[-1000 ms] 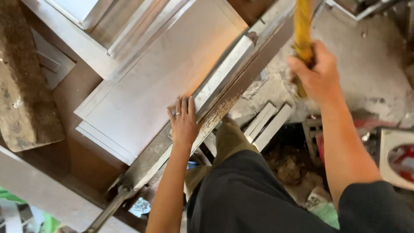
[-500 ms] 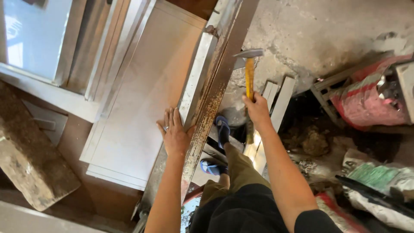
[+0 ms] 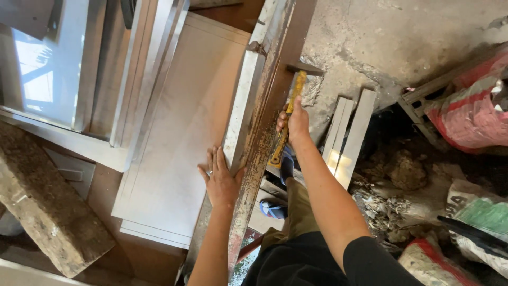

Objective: Measuring, marking, cutting, and shaping metal sheets using manual tools and machinery.

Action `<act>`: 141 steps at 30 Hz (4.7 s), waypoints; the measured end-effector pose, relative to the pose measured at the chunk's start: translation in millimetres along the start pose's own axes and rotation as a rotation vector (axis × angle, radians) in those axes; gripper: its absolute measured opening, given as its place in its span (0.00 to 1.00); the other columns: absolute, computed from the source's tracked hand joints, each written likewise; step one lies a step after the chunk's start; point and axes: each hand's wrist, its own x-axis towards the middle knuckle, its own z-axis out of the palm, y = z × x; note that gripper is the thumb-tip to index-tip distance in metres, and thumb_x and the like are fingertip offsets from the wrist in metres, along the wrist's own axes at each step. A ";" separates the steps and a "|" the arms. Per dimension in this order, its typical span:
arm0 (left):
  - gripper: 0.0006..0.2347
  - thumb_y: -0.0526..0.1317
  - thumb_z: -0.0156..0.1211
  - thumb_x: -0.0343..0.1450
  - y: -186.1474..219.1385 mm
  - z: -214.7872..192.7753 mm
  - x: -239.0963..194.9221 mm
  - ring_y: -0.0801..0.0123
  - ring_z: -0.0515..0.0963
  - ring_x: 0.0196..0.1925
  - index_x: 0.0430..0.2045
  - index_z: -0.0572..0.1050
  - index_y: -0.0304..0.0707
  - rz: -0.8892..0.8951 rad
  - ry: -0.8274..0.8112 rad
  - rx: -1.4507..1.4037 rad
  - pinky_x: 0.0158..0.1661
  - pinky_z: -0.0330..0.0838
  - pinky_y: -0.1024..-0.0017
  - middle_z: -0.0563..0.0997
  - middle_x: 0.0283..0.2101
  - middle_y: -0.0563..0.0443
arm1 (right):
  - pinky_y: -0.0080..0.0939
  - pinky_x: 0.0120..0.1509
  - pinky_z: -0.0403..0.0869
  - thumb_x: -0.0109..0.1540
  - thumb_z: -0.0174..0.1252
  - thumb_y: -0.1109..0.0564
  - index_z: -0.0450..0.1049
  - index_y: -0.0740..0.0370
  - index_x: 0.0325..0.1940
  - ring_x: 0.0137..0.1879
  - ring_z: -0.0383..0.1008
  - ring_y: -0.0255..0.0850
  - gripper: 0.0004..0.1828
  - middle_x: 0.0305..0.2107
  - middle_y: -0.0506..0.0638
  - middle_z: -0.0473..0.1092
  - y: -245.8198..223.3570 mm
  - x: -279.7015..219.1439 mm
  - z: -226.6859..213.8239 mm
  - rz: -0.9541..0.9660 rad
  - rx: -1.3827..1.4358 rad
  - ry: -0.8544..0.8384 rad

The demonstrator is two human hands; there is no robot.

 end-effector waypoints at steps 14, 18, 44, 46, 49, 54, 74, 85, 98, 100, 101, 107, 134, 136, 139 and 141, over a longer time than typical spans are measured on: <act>0.42 0.58 0.64 0.65 -4.3 7.0 -2.1 0.57 0.50 0.78 0.70 0.53 0.35 0.021 0.028 0.030 0.70 0.38 0.37 0.58 0.75 0.45 | 0.41 0.20 0.64 0.71 0.40 0.29 0.61 0.56 0.33 0.16 0.57 0.34 0.30 0.16 0.42 0.58 -12.7 2.7 6.4 0.047 -0.047 0.002; 0.41 0.58 0.63 0.65 -2.7 6.8 1.3 0.56 0.50 0.78 0.69 0.53 0.34 0.034 0.031 0.024 0.70 0.38 0.38 0.57 0.75 0.45 | 0.42 0.20 0.65 0.71 0.41 0.32 0.60 0.55 0.33 0.16 0.59 0.35 0.26 0.16 0.43 0.58 -15.9 -3.9 21.8 0.027 -0.036 0.029; 0.40 0.58 0.64 0.66 -0.8 0.4 -1.3 0.57 0.51 0.78 0.68 0.54 0.35 -0.001 0.013 -0.006 0.69 0.37 0.37 0.57 0.75 0.46 | 0.43 0.19 0.65 0.71 0.48 0.42 0.57 0.57 0.37 0.18 0.59 0.36 0.18 0.18 0.45 0.58 0.8 7.3 17.6 -0.007 -0.111 0.121; 0.40 0.57 0.64 0.66 -3.4 4.1 0.3 0.57 0.51 0.78 0.69 0.54 0.35 0.005 0.024 -0.006 0.70 0.38 0.37 0.57 0.75 0.46 | 0.42 0.19 0.64 0.71 0.48 0.43 0.59 0.54 0.39 0.18 0.59 0.35 0.15 0.18 0.45 0.59 4.7 -9.2 23.5 -0.013 -0.056 0.183; 0.40 0.57 0.64 0.66 -2.2 6.9 -2.7 0.58 0.50 0.78 0.70 0.54 0.35 0.006 0.015 0.000 0.70 0.38 0.38 0.56 0.75 0.47 | 0.41 0.20 0.63 0.71 0.48 0.42 0.57 0.54 0.39 0.18 0.58 0.35 0.17 0.18 0.44 0.58 12.9 -18.0 18.6 -0.012 -0.072 0.182; 0.41 0.58 0.64 0.65 -5.7 4.8 -2.4 0.57 0.49 0.78 0.70 0.54 0.35 0.007 0.006 -0.010 0.70 0.38 0.37 0.56 0.75 0.47 | 0.42 0.19 0.63 0.70 0.49 0.43 0.55 0.55 0.37 0.18 0.58 0.35 0.18 0.17 0.44 0.57 23.6 -24.1 21.2 -0.056 -0.003 0.195; 0.42 0.58 0.65 0.66 -2.2 -1.6 0.4 0.57 0.49 0.78 0.70 0.52 0.34 0.009 0.013 -0.046 0.70 0.36 0.37 0.55 0.76 0.46 | 0.40 0.20 0.65 0.72 0.46 0.42 0.55 0.56 0.33 0.18 0.58 0.34 0.20 0.17 0.43 0.58 36.3 -62.9 20.1 -0.048 -0.022 0.223; 0.42 0.56 0.66 0.66 -2.0 0.7 -1.5 0.59 0.49 0.79 0.71 0.52 0.36 0.001 -0.002 -0.026 0.71 0.37 0.38 0.55 0.76 0.48 | 0.39 0.20 0.64 0.70 0.47 0.42 0.60 0.57 0.40 0.18 0.58 0.35 0.17 0.17 0.44 0.58 28.9 -78.8 28.1 0.099 -0.142 0.134; 0.41 0.56 0.65 0.66 -3.8 7.2 -2.6 0.58 0.49 0.78 0.70 0.53 0.36 0.013 0.041 -0.028 0.70 0.37 0.37 0.56 0.75 0.46 | 0.41 0.19 0.65 0.71 0.45 0.43 0.56 0.56 0.34 0.17 0.59 0.36 0.18 0.16 0.44 0.57 13.7 -59.6 45.0 0.007 -0.036 0.226; 0.41 0.57 0.65 0.65 -3.7 1.8 -2.2 0.58 0.49 0.78 0.70 0.53 0.35 0.009 0.034 -0.029 0.70 0.37 0.37 0.56 0.75 0.46 | 0.41 0.19 0.65 0.71 0.46 0.43 0.58 0.56 0.36 0.17 0.59 0.36 0.17 0.16 0.44 0.58 16.4 -57.4 46.3 0.042 -0.114 0.243; 0.42 0.57 0.65 0.65 -2.4 -0.3 -2.8 0.58 0.49 0.78 0.70 0.53 0.34 0.010 0.028 -0.033 0.71 0.38 0.38 0.56 0.75 0.46 | 0.40 0.20 0.66 0.71 0.47 0.44 0.59 0.56 0.37 0.17 0.59 0.36 0.16 0.16 0.45 0.59 17.0 -57.6 45.1 0.073 -0.191 0.262; 0.42 0.58 0.65 0.65 3.4 -8.4 -3.1 0.59 0.49 0.78 0.69 0.54 0.35 -0.019 0.001 -0.040 0.70 0.38 0.38 0.56 0.75 0.47 | 0.41 0.21 0.68 0.71 0.47 0.44 0.60 0.56 0.37 0.19 0.61 0.35 0.17 0.18 0.45 0.61 22.0 -34.6 29.2 -0.018 -0.142 0.227; 0.41 0.57 0.65 0.66 0.0 1.5 0.5 0.60 0.48 0.79 0.71 0.52 0.38 -0.014 -0.010 -0.008 0.71 0.37 0.39 0.55 0.76 0.48 | 0.40 0.21 0.66 0.70 0.49 0.44 0.59 0.53 0.37 0.17 0.59 0.34 0.15 0.16 0.43 0.60 -32.8 10.9 17.1 0.042 -0.128 0.192; 0.42 0.57 0.65 0.66 -2.4 0.8 -0.4 0.61 0.48 0.79 0.71 0.52 0.37 -0.014 -0.024 0.003 0.71 0.37 0.40 0.54 0.76 0.48 | 0.42 0.20 0.67 0.70 0.49 0.44 0.60 0.56 0.35 0.16 0.61 0.36 0.17 0.16 0.45 0.61 -37.7 -0.6 -3.2 0.016 -0.274 0.156; 0.44 0.59 0.65 0.64 4.3 -12.8 -4.8 0.63 0.46 0.79 0.71 0.51 0.38 -0.044 -0.068 -0.018 0.72 0.36 0.42 0.52 0.76 0.50 | 0.41 0.22 0.69 0.70 0.52 0.47 0.63 0.61 0.37 0.18 0.67 0.37 0.16 0.18 0.48 0.66 -62.3 -22.9 -62.9 -0.214 -0.694 0.056; 0.46 0.61 0.66 0.62 8.3 -21.2 -1.8 0.64 0.45 0.79 0.71 0.50 0.40 -0.089 -0.086 -0.052 0.72 0.35 0.43 0.51 0.76 0.52 | 0.40 0.25 0.71 0.70 0.54 0.50 0.65 0.63 0.41 0.21 0.70 0.36 0.14 0.20 0.49 0.68 -94.4 -35.1 -91.9 -0.431 -0.964 -0.031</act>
